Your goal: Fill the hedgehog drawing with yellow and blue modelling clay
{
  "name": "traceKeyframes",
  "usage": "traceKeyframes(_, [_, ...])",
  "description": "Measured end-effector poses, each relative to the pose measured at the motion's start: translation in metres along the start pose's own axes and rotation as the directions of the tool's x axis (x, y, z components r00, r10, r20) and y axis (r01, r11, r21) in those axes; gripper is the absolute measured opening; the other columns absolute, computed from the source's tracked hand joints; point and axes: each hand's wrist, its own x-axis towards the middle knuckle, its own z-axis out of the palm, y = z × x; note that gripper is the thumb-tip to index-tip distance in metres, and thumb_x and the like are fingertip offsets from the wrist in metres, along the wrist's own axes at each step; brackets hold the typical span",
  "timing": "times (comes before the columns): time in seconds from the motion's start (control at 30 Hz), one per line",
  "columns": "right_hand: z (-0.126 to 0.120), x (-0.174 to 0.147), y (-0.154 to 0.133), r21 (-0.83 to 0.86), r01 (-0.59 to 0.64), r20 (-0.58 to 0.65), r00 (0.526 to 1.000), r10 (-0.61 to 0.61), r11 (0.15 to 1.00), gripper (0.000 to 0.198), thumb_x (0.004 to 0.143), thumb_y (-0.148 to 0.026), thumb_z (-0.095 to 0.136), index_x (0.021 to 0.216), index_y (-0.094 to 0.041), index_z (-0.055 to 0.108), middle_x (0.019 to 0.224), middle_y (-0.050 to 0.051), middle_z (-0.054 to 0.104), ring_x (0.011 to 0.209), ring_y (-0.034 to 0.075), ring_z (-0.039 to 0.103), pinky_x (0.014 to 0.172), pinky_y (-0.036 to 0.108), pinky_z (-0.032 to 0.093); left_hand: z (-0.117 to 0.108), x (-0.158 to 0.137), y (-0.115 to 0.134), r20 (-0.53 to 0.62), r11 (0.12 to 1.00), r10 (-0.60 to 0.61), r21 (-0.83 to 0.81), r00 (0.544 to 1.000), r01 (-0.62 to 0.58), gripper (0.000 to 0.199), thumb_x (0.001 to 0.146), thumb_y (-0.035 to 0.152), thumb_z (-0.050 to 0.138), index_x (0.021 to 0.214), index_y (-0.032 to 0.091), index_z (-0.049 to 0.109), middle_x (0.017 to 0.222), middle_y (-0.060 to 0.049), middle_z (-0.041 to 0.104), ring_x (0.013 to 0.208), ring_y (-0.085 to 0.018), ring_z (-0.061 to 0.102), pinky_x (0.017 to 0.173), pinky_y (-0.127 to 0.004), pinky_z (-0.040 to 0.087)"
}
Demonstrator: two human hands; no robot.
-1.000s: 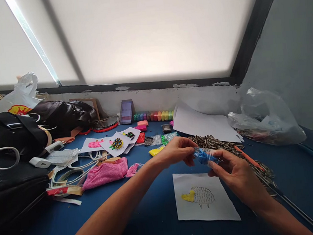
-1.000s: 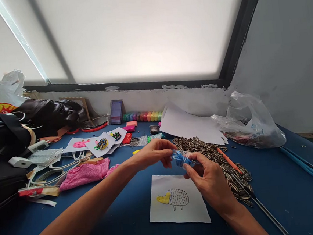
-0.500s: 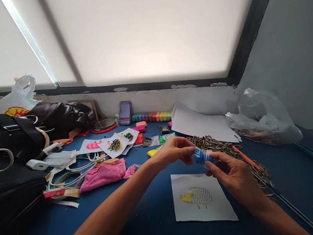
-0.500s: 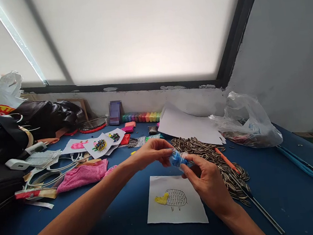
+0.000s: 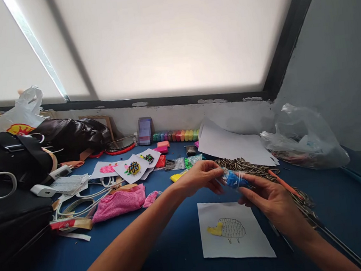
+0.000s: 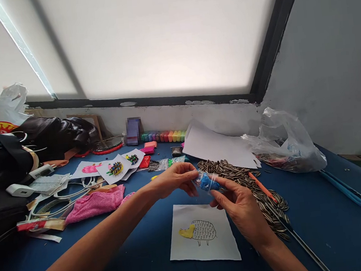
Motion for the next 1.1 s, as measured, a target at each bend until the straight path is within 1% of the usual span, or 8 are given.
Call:
traceKeyframes(0.17, [0.002, 0.000, 0.000, 0.031, -0.035, 0.008, 0.999, 0.035, 0.999, 0.057, 0.073, -0.058, 0.074, 0.115, -0.020, 0.072, 0.083, 0.007, 0.075, 0.066, 0.021, 0.070, 0.063, 0.033, 0.058, 0.009, 0.001, -0.002, 0.020, 1.000, -0.013, -0.020, 1.000, 0.013, 0.062, 0.057, 0.052, 0.089, 0.093, 0.011, 0.059, 0.072, -0.005, 0.070, 0.064, -0.016, 0.070, 0.069, -0.032, 0.058])
traceKeyframes(0.3, [0.004, -0.001, 0.001, 0.036, -0.048, 0.006, 0.999, 0.047, 0.998, 0.052, 0.070, -0.057, 0.077, 0.104, -0.019, 0.075, 0.072, 0.005, 0.073, 0.064, 0.021, 0.068, 0.059, 0.031, 0.056, 0.013, 0.004, -0.006, -0.003, 0.999, -0.033, -0.001, 0.999, 0.033, 0.058, 0.056, 0.053, 0.088, 0.082, 0.010, 0.060, 0.064, -0.003, 0.068, 0.057, -0.014, 0.068, 0.063, -0.030, 0.058])
traceKeyframes(0.4, [0.003, -0.001, 0.003, 0.042, -0.045, -0.011, 0.999, 0.046, 0.998, 0.046, 0.069, -0.055, 0.080, 0.098, -0.020, 0.075, 0.076, 0.005, 0.073, 0.069, 0.021, 0.068, 0.063, 0.030, 0.055, 0.009, 0.004, -0.005, -0.003, 0.999, -0.037, 0.023, 0.999, 0.037, 0.060, 0.054, 0.055, 0.088, 0.083, 0.009, 0.063, 0.069, -0.005, 0.070, 0.056, -0.015, 0.068, 0.059, -0.029, 0.057])
traceKeyframes(0.6, [-0.006, 0.003, 0.007, 0.107, -0.078, -0.065, 0.994, 0.085, 0.991, 0.047, 0.074, -0.056, 0.075, 0.104, -0.020, 0.071, 0.083, 0.006, 0.072, 0.078, 0.022, 0.068, 0.064, 0.031, 0.055, -0.011, -0.003, 0.007, -0.018, 0.998, -0.027, 0.059, 0.999, 0.028, 0.057, 0.062, 0.056, 0.085, 0.088, 0.009, 0.064, 0.083, -0.010, 0.073, 0.060, -0.014, 0.069, 0.062, -0.029, 0.058])
traceKeyframes(0.8, [-0.010, 0.005, 0.001, 0.229, -0.197, 0.010, 0.980, 0.200, 0.953, 0.052, 0.065, -0.059, 0.080, 0.097, -0.019, 0.069, 0.081, 0.009, 0.075, 0.078, 0.026, 0.072, 0.067, 0.035, 0.056, -0.019, -0.004, 0.006, -0.043, 0.991, -0.031, 0.129, 0.999, 0.036, 0.050, 0.074, 0.050, 0.079, 0.101, 0.013, 0.061, 0.085, -0.008, 0.072, 0.060, -0.014, 0.067, 0.059, -0.028, 0.056])
traceKeyframes(0.87, [-0.010, 0.005, -0.001, 0.268, -0.237, 0.041, 0.971, 0.234, 0.934, 0.053, 0.064, -0.060, 0.080, 0.096, -0.020, 0.068, 0.076, 0.008, 0.075, 0.075, 0.025, 0.072, 0.067, 0.034, 0.056, -0.022, -0.003, 0.004, -0.067, 0.986, -0.023, 0.163, 0.997, 0.034, 0.044, 0.079, 0.053, 0.073, 0.095, 0.013, 0.061, 0.083, -0.007, 0.071, 0.059, -0.013, 0.066, 0.058, -0.026, 0.055])
traceKeyframes(0.97, [-0.010, 0.004, -0.003, 0.305, -0.277, 0.076, 0.961, 0.267, 0.911, 0.059, 0.065, -0.060, 0.078, 0.109, -0.022, 0.066, 0.074, 0.006, 0.074, 0.074, 0.021, 0.071, 0.067, 0.031, 0.055, -0.026, -0.002, 0.002, -0.105, 0.971, -0.020, 0.233, 0.994, 0.045, 0.039, 0.084, 0.051, 0.067, 0.086, 0.013, 0.061, 0.073, -0.003, 0.065, 0.059, -0.012, 0.064, 0.056, -0.023, 0.052])
traceKeyframes(1.1, [-0.008, 0.002, -0.005, 0.297, -0.316, 0.123, 0.948, 0.292, 0.901, 0.062, 0.065, -0.061, 0.079, 0.111, -0.021, 0.067, 0.075, 0.005, 0.074, 0.072, 0.019, 0.069, 0.067, 0.029, 0.054, -0.030, -0.003, 0.003, -0.129, 0.935, -0.027, 0.347, 0.991, 0.071, 0.020, 0.083, 0.031, 0.069, 0.088, 0.012, 0.068, 0.065, 0.002, 0.058, 0.057, -0.010, 0.060, 0.052, -0.019, 0.046])
